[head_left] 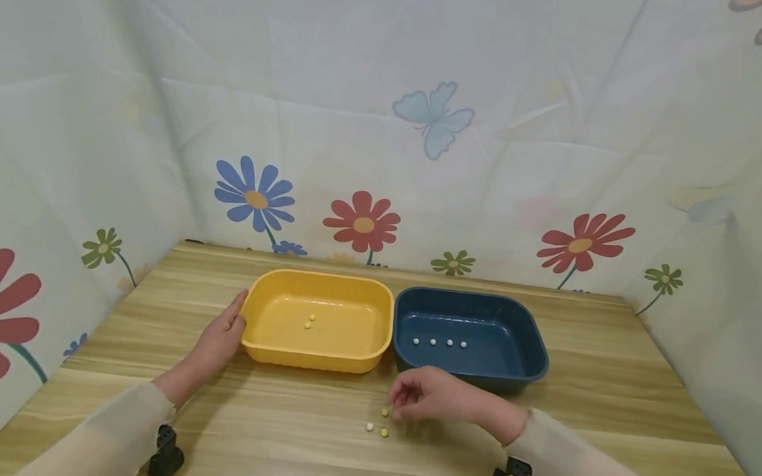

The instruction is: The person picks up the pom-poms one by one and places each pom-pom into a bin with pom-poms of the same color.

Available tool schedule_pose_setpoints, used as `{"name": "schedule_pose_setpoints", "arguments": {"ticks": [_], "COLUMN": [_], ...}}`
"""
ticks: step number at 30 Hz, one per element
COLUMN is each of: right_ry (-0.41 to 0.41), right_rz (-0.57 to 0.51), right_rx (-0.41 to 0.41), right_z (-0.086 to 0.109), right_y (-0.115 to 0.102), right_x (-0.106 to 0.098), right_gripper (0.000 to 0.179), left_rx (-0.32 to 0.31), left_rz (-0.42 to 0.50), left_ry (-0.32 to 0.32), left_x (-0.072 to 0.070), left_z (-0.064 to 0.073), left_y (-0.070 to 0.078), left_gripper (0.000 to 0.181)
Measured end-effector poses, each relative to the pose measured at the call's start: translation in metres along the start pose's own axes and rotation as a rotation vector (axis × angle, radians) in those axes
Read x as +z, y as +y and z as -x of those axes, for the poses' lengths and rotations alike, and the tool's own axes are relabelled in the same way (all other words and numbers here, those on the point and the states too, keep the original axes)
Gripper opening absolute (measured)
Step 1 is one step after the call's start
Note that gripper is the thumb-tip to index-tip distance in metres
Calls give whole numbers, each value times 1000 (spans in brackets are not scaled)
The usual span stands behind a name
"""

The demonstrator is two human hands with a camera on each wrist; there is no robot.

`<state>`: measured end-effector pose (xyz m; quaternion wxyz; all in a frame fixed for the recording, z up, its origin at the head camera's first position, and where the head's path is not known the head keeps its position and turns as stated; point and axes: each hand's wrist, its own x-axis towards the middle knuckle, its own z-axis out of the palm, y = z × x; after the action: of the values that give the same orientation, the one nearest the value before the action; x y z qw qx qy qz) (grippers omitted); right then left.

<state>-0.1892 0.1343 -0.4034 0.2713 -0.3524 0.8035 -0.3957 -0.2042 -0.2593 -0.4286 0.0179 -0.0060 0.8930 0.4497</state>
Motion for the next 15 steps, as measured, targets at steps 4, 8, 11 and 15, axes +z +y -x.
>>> {"name": "schedule_pose_setpoints", "arguments": {"ticks": [4, 8, 11, 15], "right_ry": [-41, -56, -52, -34], "right_rz": [2, 24, 76, 152], "right_rx": [38, 56, 46, 28], "right_z": [-2, -4, -4, -6], "right_y": [1, 2, 3, 4], "right_x": [9, 16, 19, 22], "right_gripper": [14, 14, 13, 12], "left_rx": [2, 3, 4, 8], "left_rz": [-5, -9, -6, -2], "left_ry": [8, 8, 3, 6], "left_x": [0, 0, 0, 0], "left_z": [0, 0, 0, 1], "left_y": [0, 0, 0, 1], "left_gripper": [60, 60, 60, 60]}}
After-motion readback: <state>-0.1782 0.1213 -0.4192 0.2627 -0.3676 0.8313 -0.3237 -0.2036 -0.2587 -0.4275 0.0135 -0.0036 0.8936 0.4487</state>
